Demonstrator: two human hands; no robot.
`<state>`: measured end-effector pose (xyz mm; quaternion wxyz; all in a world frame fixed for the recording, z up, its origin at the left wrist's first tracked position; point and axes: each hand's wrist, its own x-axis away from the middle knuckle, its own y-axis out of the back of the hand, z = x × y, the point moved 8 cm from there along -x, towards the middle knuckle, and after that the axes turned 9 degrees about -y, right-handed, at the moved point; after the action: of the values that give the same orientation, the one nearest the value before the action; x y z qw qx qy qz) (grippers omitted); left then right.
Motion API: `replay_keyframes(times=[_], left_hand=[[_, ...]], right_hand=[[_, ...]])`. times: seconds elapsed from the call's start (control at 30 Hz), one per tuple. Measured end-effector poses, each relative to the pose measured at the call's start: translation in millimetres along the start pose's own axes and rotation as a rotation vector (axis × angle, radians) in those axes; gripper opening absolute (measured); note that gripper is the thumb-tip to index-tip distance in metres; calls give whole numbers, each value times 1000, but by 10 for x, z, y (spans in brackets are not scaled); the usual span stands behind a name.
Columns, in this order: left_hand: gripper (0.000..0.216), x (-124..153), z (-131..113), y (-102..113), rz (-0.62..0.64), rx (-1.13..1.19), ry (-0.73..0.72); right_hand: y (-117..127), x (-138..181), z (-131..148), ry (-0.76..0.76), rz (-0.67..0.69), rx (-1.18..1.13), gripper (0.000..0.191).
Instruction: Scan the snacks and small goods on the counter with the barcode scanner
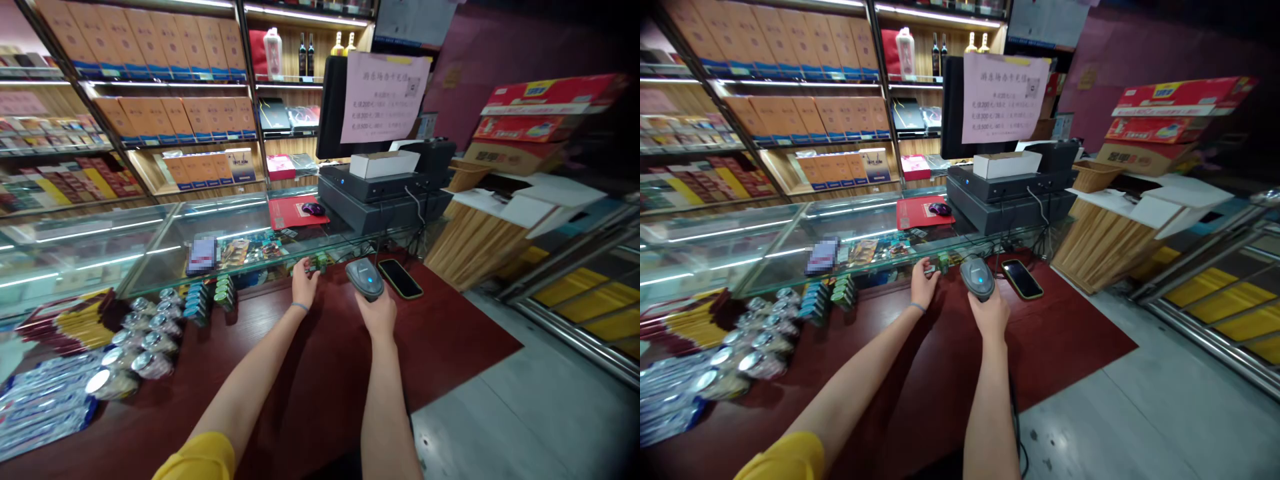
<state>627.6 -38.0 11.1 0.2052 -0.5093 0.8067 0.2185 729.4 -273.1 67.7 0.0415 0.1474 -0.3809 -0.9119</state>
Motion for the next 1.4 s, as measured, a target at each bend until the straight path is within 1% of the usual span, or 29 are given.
replay_keyframes(times=[0.1, 0.23, 0.33, 0.43, 0.5, 0.57, 0.6, 0.7, 0.87, 0.93, 1.0, 1.1, 1.23, 1.33, 1.4], left_hand=[[43, 90, -225, 388, -35, -5, -68], [29, 260, -451, 1027, -93, -52, -131], [22, 404, -561, 1524, -140, -153, -175], [22, 551, -586, 2008, -220, -261, -187], [25, 644, -556, 2282, -274, -321, -175], [30, 721, -513, 2483, -309, -369, -169], [33, 749, -490, 2549, -313, -389, -171], [41, 783, -414, 2621, -277, -425, -180], [56, 757, -267, 2543, -181, -421, -168], [61, 749, -208, 2510, -155, -397, -148], [62, 747, -172, 2489, -136, -392, -135], [54, 748, -184, 2496, -137, -440, -141], [33, 755, -235, 2553, -184, -458, -146], [24, 758, -231, 2577, -197, -366, -136], [25, 762, -176, 2587, -207, -214, -94]], right_hand=[[-10, 71, 127, 60, 3, -2, 58], [-100, 194, 292, 148, 34, -2, 54], [-201, 293, 406, 207, 58, 21, 54], [-303, 413, 545, 287, 76, 38, 53], [-378, 512, 650, 349, 104, 36, 49], [-450, 617, 749, 403, 136, 29, 46], [-485, 669, 794, 425, 152, 24, 45], [-574, 816, 897, 475, 202, -6, 43], [-661, 1010, 967, 528, 275, -21, 46], [-668, 1063, 979, 552, 282, -8, 45], [-667, 1091, 983, 565, 279, -6, 43], [-678, 1114, 987, 582, 284, -6, 42], [-692, 1140, 993, 601, 287, 22, 42], [-690, 1169, 1003, 613, 302, 23, 42], [-680, 1190, 1014, 625, 301, 25, 43]])
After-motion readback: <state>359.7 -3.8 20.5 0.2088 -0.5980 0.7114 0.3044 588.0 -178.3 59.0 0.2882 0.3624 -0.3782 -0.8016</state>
